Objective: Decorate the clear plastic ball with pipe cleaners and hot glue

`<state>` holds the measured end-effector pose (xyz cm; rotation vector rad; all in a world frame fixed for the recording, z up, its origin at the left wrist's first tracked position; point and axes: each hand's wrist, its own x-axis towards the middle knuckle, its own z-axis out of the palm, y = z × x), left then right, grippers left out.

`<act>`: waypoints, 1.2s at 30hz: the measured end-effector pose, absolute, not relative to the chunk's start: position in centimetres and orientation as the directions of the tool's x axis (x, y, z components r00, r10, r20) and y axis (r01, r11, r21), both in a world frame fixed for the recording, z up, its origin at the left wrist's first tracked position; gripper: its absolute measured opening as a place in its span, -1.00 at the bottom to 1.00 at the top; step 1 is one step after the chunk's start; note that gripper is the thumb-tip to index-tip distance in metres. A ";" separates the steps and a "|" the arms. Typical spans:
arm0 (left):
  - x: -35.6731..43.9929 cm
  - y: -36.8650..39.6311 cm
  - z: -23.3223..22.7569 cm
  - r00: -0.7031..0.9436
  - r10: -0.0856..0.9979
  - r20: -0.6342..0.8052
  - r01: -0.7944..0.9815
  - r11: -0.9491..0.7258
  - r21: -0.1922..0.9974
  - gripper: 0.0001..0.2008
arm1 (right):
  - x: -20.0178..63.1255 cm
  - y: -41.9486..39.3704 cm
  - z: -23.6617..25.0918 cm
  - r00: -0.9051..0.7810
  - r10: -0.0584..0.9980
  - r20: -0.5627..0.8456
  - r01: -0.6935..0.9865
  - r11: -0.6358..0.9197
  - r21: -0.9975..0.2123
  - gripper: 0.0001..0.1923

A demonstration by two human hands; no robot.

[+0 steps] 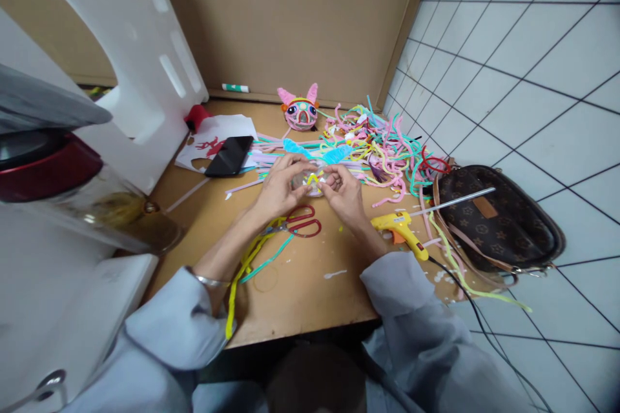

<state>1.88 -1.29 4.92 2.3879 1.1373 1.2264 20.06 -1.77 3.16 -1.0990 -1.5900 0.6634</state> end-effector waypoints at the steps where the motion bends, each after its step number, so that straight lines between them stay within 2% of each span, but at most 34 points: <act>1: 1.9 -1.3 4.9 0.348 0.727 0.592 0.537 -0.672 0.510 -0.69 | 20.1 -1.8 3.2 -0.034 0.900 0.435 0.314 0.423 -0.850 -0.77; 8: 1.9 -1.2 4.7 0.349 0.711 0.610 0.531 -0.687 0.497 -0.69 | 19.9 -2.1 3.5 0.005 0.896 0.444 0.342 0.416 -0.843 -0.77; 13: 1.9 -1.3 4.8 0.350 0.708 0.613 0.524 -0.691 0.498 -0.69 | 19.9 -2.3 3.6 -0.031 0.837 0.546 0.400 0.511 -0.761 -0.97; 23: 2.0 -1.2 4.9 0.347 0.709 0.614 0.504 -0.693 0.515 -0.69 | 19.9 -2.5 3.5 -0.066 0.782 0.620 0.556 0.545 -0.627 -0.89; 28: 1.9 -1.4 5.0 0.356 0.718 0.599 0.487 -0.689 0.537 -0.67 | 19.8 -2.4 3.3 -0.029 0.809 0.588 0.555 0.502 -0.663 -0.89; 36: 1.8 -1.1 4.8 0.337 0.734 0.589 0.493 -0.671 0.554 -0.67 | 19.6 -2.2 3.1 0.030 0.843 0.538 0.460 0.466 -0.756 -0.89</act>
